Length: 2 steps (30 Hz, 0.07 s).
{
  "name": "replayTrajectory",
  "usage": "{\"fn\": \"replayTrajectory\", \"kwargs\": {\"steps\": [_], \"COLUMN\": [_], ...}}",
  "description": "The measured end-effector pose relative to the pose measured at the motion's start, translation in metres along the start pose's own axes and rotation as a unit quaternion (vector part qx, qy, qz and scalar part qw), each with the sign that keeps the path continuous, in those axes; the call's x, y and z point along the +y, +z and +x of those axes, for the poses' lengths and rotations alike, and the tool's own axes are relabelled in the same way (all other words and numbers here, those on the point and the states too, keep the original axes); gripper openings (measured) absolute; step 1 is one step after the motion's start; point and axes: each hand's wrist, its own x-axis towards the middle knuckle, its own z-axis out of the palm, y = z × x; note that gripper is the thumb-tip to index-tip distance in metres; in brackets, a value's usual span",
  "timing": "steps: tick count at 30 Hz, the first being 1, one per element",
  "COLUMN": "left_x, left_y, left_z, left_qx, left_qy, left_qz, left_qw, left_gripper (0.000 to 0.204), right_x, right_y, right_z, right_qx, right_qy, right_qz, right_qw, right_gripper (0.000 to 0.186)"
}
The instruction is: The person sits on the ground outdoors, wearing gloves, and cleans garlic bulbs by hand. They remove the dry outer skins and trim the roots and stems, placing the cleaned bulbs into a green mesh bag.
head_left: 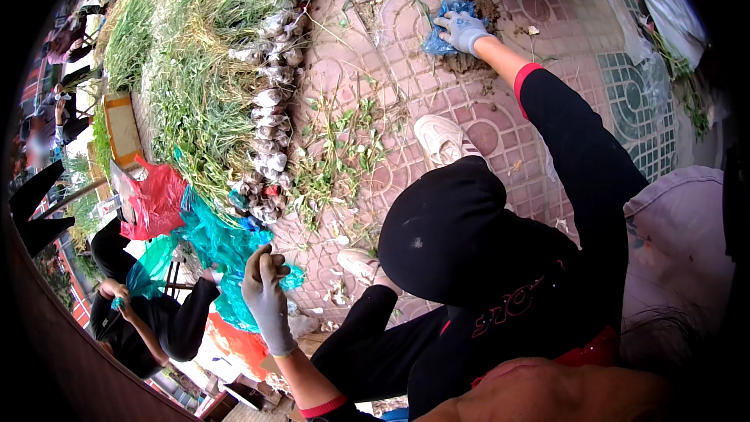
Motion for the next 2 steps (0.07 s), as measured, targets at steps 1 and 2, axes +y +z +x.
{"fn": "replayTrajectory", "kwargs": {"steps": [1, 2], "left_x": [0.0016, -0.0039], "left_y": [0.0004, -0.0022], "left_z": [-0.0005, 0.002], "left_qx": [0.0, -0.01], "left_qy": [0.001, -0.002], "left_qz": [0.01, -0.014], "left_qw": [1.0, 1.0], "left_gripper": [0.034, 0.035], "right_x": [0.0009, 0.0014], "right_y": [-0.0005, -0.0008], "right_z": [0.0007, 0.0013], "right_qx": [-0.009, -0.018], "right_qy": [-0.002, -0.005], "right_qz": [0.001, 0.003], "right_qw": [1.0, 1.0], "right_gripper": [0.049, 0.05]}}
